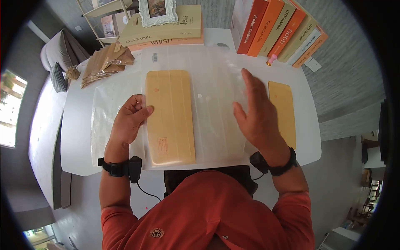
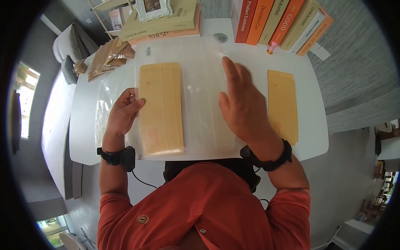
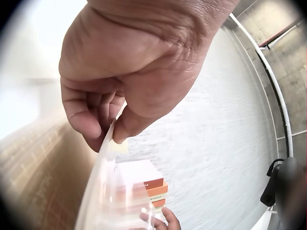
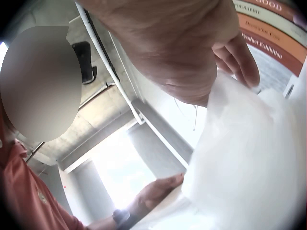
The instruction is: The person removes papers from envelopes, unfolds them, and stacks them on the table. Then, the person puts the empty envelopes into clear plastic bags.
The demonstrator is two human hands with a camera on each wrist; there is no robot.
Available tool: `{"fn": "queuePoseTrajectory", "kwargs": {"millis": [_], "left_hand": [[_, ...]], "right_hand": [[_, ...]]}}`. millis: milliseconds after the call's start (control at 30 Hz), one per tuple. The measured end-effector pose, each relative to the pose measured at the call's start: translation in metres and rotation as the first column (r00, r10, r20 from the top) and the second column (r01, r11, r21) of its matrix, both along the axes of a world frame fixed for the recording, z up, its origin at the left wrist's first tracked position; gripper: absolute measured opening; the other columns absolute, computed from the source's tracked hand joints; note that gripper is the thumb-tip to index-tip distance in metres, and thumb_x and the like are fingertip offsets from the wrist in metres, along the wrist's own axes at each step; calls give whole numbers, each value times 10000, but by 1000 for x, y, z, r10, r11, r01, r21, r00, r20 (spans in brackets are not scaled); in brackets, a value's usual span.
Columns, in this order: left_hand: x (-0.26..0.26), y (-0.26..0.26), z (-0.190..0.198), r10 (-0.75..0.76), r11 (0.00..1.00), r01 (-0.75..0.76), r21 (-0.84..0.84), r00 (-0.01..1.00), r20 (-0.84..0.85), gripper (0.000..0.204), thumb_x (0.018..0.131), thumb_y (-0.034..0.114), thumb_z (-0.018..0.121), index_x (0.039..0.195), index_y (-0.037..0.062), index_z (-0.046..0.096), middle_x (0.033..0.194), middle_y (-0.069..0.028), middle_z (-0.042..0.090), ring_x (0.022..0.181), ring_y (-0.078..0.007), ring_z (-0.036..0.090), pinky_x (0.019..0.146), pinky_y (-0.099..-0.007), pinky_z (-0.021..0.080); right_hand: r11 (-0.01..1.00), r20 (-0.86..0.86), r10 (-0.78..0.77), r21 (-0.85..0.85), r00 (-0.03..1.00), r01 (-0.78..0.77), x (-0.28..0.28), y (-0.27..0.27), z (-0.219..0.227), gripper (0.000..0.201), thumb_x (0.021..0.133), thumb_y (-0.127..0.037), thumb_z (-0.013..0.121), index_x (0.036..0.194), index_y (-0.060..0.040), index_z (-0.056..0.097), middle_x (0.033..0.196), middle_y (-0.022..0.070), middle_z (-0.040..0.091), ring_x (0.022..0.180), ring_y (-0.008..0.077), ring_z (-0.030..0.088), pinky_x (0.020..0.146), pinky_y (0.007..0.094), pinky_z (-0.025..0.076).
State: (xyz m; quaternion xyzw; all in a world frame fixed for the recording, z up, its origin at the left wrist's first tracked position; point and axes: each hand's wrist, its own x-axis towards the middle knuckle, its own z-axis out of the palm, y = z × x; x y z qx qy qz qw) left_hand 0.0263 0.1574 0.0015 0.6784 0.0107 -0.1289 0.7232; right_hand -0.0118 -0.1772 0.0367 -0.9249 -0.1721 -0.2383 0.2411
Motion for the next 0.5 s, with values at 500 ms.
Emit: {"fn": "queuePoseTrajectory", "kwargs": {"millis": [500], "left_hand": [[-34,-34,-3,151,926,-112,-360,985,84,251,999,35,568,1248,4,548,1087,-50,662,1032,-135,627,998,-313,482]], "right_hand": [[854,-630,334,516,701,57,4,-30,-22,368,930,-177,733,1217,12,602,1076,28,669,860,131,638,734,299,529]]}}
